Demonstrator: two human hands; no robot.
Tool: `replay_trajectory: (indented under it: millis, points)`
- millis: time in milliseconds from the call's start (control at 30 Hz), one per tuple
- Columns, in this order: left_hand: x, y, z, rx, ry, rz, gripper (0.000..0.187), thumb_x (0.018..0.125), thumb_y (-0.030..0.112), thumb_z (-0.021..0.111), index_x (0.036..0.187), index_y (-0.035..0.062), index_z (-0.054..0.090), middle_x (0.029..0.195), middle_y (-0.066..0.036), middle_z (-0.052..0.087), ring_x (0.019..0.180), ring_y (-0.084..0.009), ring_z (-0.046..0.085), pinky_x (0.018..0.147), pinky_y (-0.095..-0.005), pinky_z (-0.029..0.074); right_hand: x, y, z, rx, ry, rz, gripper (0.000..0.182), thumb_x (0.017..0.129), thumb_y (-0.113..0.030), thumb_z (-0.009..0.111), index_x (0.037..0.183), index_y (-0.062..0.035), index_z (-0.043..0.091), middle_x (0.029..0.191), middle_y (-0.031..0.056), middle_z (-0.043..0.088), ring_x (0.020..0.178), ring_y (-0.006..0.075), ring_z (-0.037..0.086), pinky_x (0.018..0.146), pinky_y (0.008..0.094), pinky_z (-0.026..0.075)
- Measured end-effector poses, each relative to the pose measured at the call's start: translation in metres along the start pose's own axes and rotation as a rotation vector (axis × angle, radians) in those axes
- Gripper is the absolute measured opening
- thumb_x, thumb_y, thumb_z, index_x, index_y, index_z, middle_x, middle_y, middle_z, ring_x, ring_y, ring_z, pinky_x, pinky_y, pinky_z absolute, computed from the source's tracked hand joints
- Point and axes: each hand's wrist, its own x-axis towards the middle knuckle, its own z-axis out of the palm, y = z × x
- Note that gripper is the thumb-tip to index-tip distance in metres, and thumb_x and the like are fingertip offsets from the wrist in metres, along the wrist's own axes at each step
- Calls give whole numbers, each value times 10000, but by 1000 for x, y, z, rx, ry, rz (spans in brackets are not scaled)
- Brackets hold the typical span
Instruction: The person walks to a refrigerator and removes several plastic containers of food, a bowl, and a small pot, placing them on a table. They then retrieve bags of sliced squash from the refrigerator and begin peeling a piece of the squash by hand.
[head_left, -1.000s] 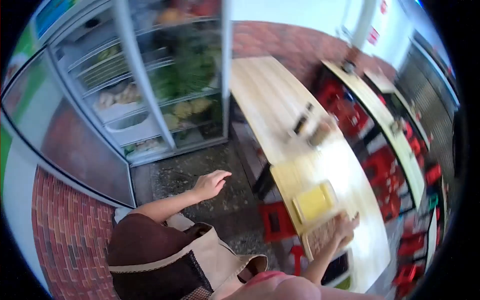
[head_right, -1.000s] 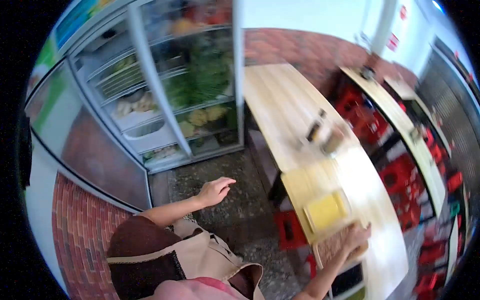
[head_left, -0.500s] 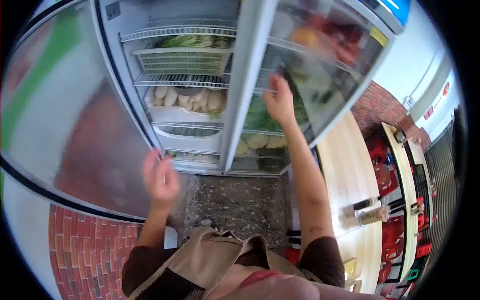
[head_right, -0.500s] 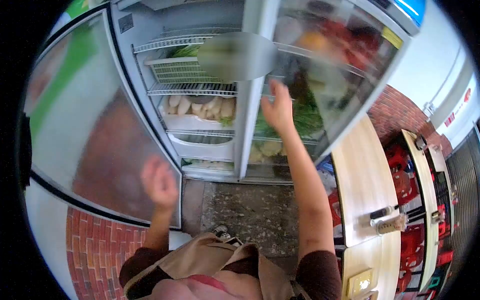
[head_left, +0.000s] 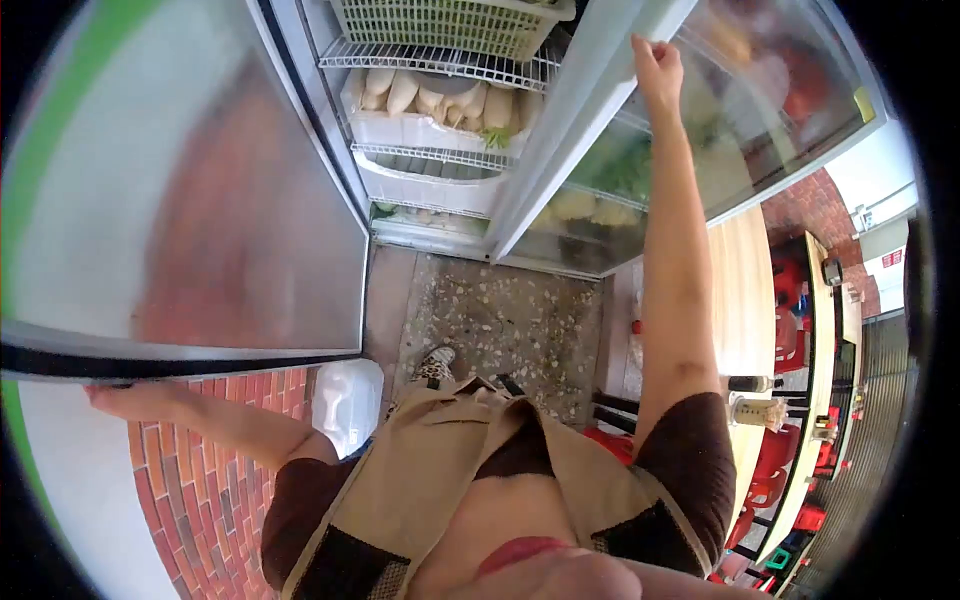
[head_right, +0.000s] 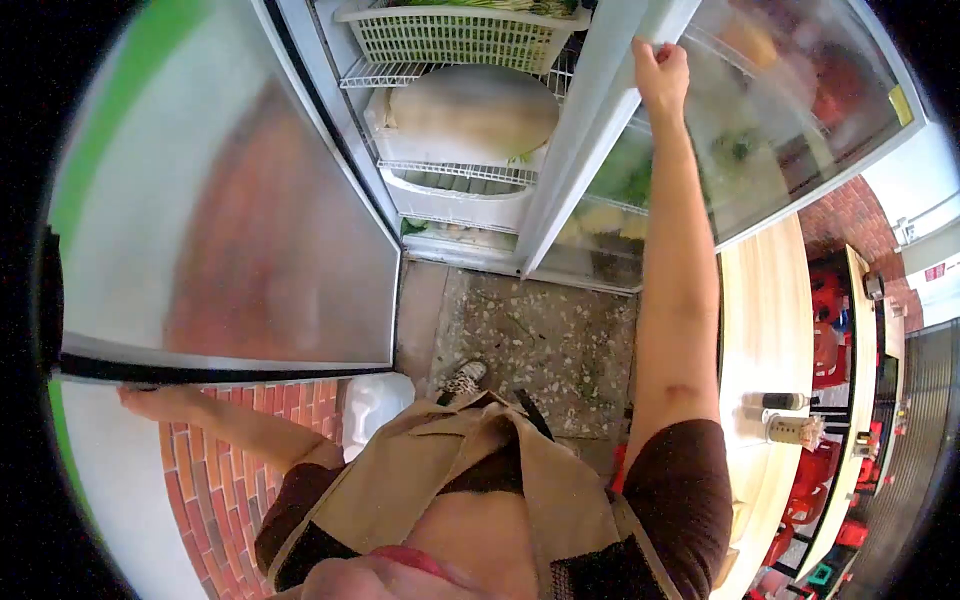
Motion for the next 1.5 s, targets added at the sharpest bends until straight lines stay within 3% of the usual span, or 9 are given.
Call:
replay_trajectory:
  millis: [333, 600, 933, 1100, 1133, 1167, 1233, 1300, 1500]
  points:
    - [-14, -28, 5, 152, 86, 203, 468, 930, 304, 302, 1117, -103, 439, 1135, -269, 474, 1015, -356, 483, 864, -419, 394, -197, -42, -223, 141, 377, -47, 291, 872, -336, 488, 884, -58, 574, 653, -35, 456, 547, 50, 360, 472, 231, 268]
    - [-81, 53, -5, -133, 5, 8, 492, 878, 257, 377, 1173, -135, 405, 1166, -321, 449, 1061, -399, 456, 924, -403, 345, -241, -34, -430, 499, 698, 227, 481, 852, -448, 390, 1113, -60, 502, 1039, 68, 519, 968, 215, 464, 860, 352, 352]
    - [-124, 60, 6, 213, 183, 667, 444, 805, 278, 513, 1148, 10, 428, 1121, -183, 423, 1052, -352, 366, 873, -467, 297, -233, -6, -524, 528, 727, 309, 500, 854, -462, 384, 1185, -97, 470, 1118, 97, 530, 1048, 252, 489, 872, 417, 408]
    - [-208, 29, 41, 4, -269, 911, 414, 762, 207, 578, 1127, 46, 466, 1154, -153, 443, 1046, -342, 412, 863, -450, 335, -246, 87, -601, -593, 900, 54, 404, 878, -284, 413, 1193, -37, 458, 1139, 166, 512, 1000, 286, 527, 807, 438, 458]
    - [-233, 21, 58, -59, -483, 806, 412, 759, 177, 581, 1130, 42, 463, 1140, -146, 461, 1018, -323, 444, 851, -415, 357, -259, 162, -702, -1596, 677, 196, 396, 870, -266, 454, 1179, -17, 460, 1113, 181, 516, 872, 290, 562, 735, 422, 474]
    - [-258, 14, 83, -126, -687, 690, 412, 756, 147, 584, 1133, 38, 460, 1127, -140, 480, 989, -303, 475, 838, -380, 379, -269, 87, -642, -2174, 788, -436, 389, 848, -295, 506, 1087, 12, 508, 1028, 180, 557, 706, 269, 563, 639, 391, 471]
    - [-305, -7, 155, -319, -928, 139, 429, 764, 129, 594, 1156, 35, 446, 1078, -119, 511, 942, -252, 506, 824, -317, 391, -257, 8, -500, -1379, 1538, -410, 222, 822, -229, 551, 797, -9, 558, 648, 120, 576, 562, 226, 566, 583, 333, 494]
    - [-344, -52, 242, -500, -1169, -697, 449, 805, 247, 595, 1172, 44, 436, 1102, -68, 489, 989, -219, 475, 787, -332, 415, -245, 7, -391, -651, 1179, -527, 152, 848, -113, 490, 778, 20, 509, 805, 132, 563, 711, 223, 548, 619, 335, 487]
    - [-412, -130, 424, -380, -1203, -1408, 363, 795, 320, 557, 1080, 114, 468, 1048, -43, 436, 928, -221, 415, 784, -442, 432, -207, 90, 18, 26, -506, 262, 217, 807, -121, 585, 1005, -37, 555, 844, 70, 599, 791, 146, 569, 684, 273, 458]
